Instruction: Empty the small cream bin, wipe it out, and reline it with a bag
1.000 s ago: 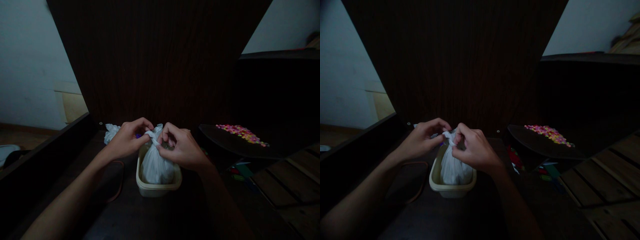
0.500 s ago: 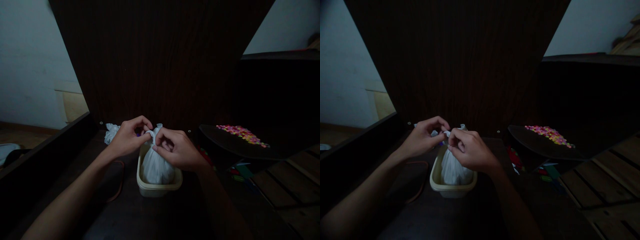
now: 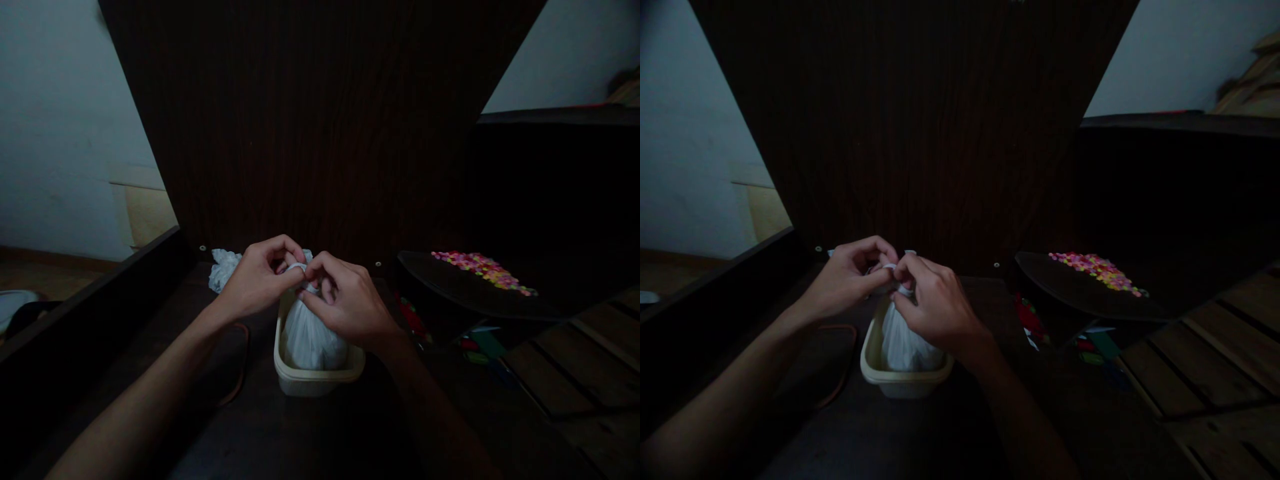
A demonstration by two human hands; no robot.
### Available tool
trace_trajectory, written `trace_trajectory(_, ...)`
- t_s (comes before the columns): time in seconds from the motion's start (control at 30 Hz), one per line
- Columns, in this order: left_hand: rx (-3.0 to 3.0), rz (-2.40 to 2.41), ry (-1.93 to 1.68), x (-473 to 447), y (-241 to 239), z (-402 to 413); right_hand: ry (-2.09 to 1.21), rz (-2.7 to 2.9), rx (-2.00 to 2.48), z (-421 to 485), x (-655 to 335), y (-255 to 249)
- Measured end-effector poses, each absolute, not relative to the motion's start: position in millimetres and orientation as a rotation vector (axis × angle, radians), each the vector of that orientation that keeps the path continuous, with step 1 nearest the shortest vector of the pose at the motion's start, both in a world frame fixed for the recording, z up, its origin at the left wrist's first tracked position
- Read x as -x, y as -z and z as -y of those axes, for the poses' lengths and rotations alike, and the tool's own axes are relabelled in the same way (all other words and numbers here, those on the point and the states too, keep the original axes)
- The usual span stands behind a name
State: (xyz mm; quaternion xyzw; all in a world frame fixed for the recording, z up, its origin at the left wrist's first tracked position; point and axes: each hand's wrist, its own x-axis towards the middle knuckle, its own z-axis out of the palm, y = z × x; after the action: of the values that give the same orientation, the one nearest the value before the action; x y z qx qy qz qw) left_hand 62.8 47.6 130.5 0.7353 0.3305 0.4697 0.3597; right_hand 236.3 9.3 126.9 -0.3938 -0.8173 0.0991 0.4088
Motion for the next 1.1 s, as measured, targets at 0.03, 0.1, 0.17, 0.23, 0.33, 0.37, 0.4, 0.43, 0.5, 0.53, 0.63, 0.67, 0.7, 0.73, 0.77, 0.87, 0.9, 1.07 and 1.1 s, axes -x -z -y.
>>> trace_trajectory(0.03, -1.902, -0.848, -1.218, -62.2, -130.4, -48.3, -0.263, 2.07, 0.969, -9.1, -237.2, -126.9)
trace_trajectory(0.1, -1.918, -0.833, -1.228, -60.6, -129.7, -50.6, -0.331, 2.101, 0.92, -9.1, -240.9, -127.0)
trace_trajectory(0.17, -1.932, -0.804, -1.223, -58.8, -128.5, -53.7, -0.44, 2.127, 0.865, -9.7, -246.0, -127.2)
trace_trajectory(0.23, -1.933, -0.779, -1.201, -57.4, -127.2, -56.5, -0.576, 2.138, 0.811, -10.6, -250.9, -127.8)
trace_trajectory(0.33, -1.903, -0.793, -1.167, -57.3, -126.2, -58.1, -0.673, 2.103, 0.83, -12.0, -254.0, -129.0)
trace_trajectory(0.37, -1.891, -0.804, -1.165, -58.0, -126.1, -57.9, -0.647, 2.085, 0.866, -12.1, -253.3, -129.2)
trace_trajectory(0.4, -1.882, -0.811, -1.166, -58.9, -126.3, -57.2, -0.593, 2.072, 0.908, -11.9, -251.8, -129.3)
trace_trajectory(0.43, -1.876, -0.813, -1.169, -59.9, -126.5, -56.2, -0.519, 2.063, 0.95, -11.5, -249.7, -129.3)
trace_trajectory(0.5, -1.867, -0.802, -1.17, -61.7, -127.3, -53.8, -0.36, 2.058, 1.013, -10.3, -244.7, -128.8)
trace_trajectory(0.53, -1.864, -0.796, -1.169, -62.3, -127.6, -52.7, -0.298, 2.059, 1.029, -9.6, -242.6, -128.5)
trace_trajectory(0.63, -1.89, -0.794, -1.186, -61.9, -127.7, -51.6, -0.245, 2.07, 1.003, -7.5, -239.8, -128.6)
trace_trajectory(0.67, -1.914, -0.795, -1.199, -61.2, -127.2, -52.1, -0.268, 2.077, 0.981, -6.8, -240.2, -129.1)
trace_trajectory(0.7, -1.944, -0.795, -1.211, -60.5, -126.4, -52.9, -0.304, 2.081, 0.964, -6.2, -241.1, -130.0)
trace_trajectory(0.73, -1.979, -0.796, -1.216, -59.8, -125.4, -53.9, -0.346, 2.083, 0.953, -5.6, -242.3, -131.0)
trace_trajectory(0.77, -2.017, -0.803, -1.213, -59.2, -124.3, -54.9, -0.39, 2.079, 0.947, -5.1, -243.7, -132.2)
trace_trajectory(0.87, -2.131, -0.856, -1.174, -57.6, -121.4, -57.6, -0.511, 2.081, 0.914, -4.0, -247.6, -135.5)
trace_trajectory(0.9, -2.172, -0.878, -1.162, -57.0, -120.9, -58.3, -0.536, 2.093, 0.894, -3.8, -248.7, -136.3)
trace_trajectory(1.07, -2.362, -0.897, -1.144, -53.5, -121.4, -60.7, -0.571, 2.148, 0.814, -2.6, -252.7, -137.5)
trace_trajectory(1.1, -2.383, -0.881, -1.146, -53.3, -122.1, -60.7, -0.569, 2.145, 0.826, -2.0, -253.2, -137.6)
